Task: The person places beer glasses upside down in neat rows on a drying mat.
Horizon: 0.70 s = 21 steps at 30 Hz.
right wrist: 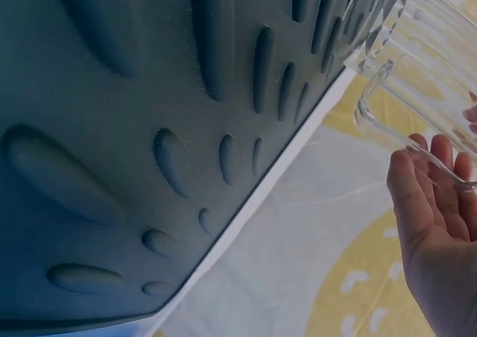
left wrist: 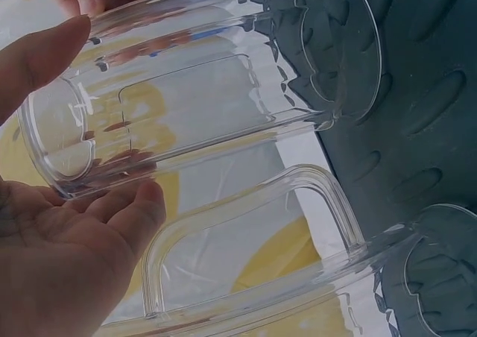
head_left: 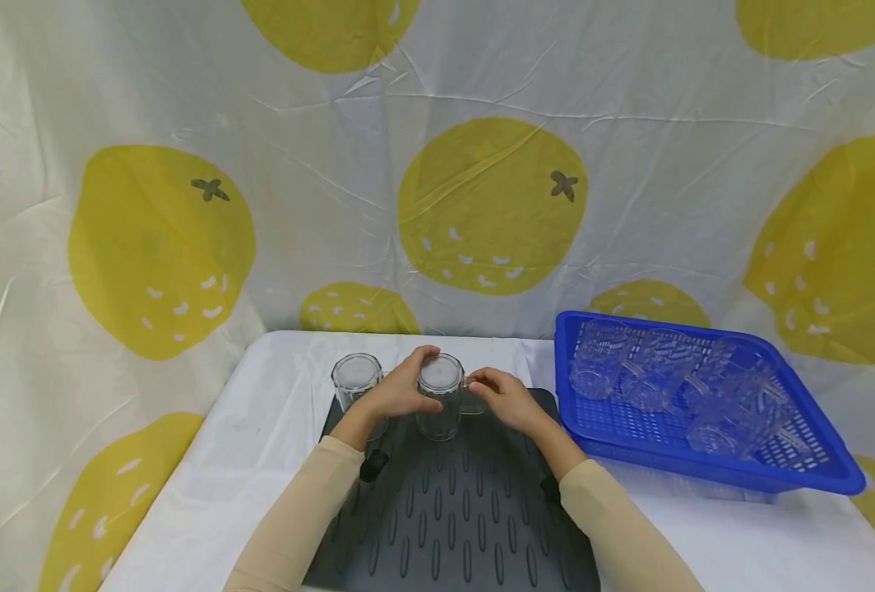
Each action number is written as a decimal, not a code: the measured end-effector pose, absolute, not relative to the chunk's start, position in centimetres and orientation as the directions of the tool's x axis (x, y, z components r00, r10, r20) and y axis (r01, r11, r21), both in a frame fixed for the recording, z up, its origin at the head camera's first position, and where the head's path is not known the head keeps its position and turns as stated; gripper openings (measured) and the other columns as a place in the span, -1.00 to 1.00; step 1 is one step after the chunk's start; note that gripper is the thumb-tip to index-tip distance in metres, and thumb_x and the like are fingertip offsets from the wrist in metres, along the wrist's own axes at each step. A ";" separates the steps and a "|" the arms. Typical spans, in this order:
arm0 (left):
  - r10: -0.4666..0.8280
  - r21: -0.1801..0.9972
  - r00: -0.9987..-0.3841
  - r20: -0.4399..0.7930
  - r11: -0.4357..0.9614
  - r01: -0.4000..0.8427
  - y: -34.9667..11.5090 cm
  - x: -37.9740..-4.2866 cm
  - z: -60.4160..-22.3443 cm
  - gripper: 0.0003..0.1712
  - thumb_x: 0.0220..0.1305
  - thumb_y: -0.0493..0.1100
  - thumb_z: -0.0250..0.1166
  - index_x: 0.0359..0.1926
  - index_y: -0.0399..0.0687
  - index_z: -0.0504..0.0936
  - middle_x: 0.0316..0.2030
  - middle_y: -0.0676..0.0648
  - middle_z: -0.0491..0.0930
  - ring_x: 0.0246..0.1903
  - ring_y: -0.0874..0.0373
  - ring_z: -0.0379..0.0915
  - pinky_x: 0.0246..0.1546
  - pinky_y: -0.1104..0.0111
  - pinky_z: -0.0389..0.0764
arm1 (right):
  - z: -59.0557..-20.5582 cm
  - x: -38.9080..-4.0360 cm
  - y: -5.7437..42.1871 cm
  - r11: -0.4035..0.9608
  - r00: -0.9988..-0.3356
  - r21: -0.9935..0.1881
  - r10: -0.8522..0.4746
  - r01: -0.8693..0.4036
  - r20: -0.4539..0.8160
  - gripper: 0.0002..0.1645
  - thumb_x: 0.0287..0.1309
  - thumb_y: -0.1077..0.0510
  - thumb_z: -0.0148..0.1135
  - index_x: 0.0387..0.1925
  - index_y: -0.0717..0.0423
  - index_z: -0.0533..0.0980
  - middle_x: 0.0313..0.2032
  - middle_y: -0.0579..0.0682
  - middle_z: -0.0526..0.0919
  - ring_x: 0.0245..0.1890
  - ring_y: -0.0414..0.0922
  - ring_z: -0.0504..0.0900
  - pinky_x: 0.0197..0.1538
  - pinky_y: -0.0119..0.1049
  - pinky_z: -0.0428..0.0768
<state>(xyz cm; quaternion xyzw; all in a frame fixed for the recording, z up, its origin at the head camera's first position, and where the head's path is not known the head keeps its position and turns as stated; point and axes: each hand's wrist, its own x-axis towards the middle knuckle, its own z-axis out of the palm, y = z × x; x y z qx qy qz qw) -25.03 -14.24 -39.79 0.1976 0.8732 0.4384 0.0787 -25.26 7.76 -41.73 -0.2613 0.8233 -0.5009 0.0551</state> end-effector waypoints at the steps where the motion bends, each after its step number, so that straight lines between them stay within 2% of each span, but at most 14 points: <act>1: 0.415 0.796 -0.909 0.039 0.537 0.279 -14.2 -25.0 -39.8 -0.02 -0.03 -0.28 0.43 0.35 -0.14 0.06 0.30 -0.07 0.15 0.20 0.05 0.19 0.11 0.13 0.31 | -41.6 -25.1 7.8 0.361 -0.854 -0.851 -0.490 -0.381 0.175 -0.71 0.35 0.21 -0.05 -0.02 0.28 0.47 -0.11 0.14 0.56 -0.07 0.09 0.50 -0.02 0.06 0.45; 9: 0.421 0.798 -0.906 0.041 0.532 0.283 -14.3 -25.1 -39.9 -0.01 -0.03 -0.28 0.42 0.36 -0.08 0.03 0.32 -0.07 0.12 0.22 0.05 0.16 0.11 0.13 0.32 | -43.5 -26.7 8.3 0.377 -0.851 -0.843 -0.498 -0.383 0.165 -0.67 0.36 0.03 -0.05 -0.02 0.10 0.49 -0.11 0.00 0.56 -0.07 -0.01 0.51 -0.03 -0.03 0.47; 15: 0.382 0.819 -0.923 0.052 0.512 0.258 -14.2 -24.8 -39.8 0.02 -0.06 -0.27 0.44 0.36 -0.04 0.03 0.32 -0.06 0.12 0.25 0.06 0.12 0.14 0.12 0.29 | -43.5 -26.6 8.5 0.353 -0.856 -0.880 -0.506 -0.317 0.106 -0.61 0.35 0.03 -0.04 0.08 0.14 0.44 0.00 0.10 0.52 0.05 0.08 0.45 0.07 0.04 0.40; 21: 0.313 0.852 -0.940 0.134 0.448 0.271 -14.5 -23.8 -39.3 0.02 -0.04 -0.18 0.46 0.37 0.02 0.05 0.33 -0.02 0.12 0.29 0.09 0.04 0.18 0.05 0.22 | -41.6 -24.9 8.7 0.367 -0.870 -0.891 -0.489 -0.266 0.059 -0.44 0.34 0.06 -0.01 0.28 0.23 0.23 0.23 0.23 0.29 0.22 0.20 0.26 0.16 0.13 0.27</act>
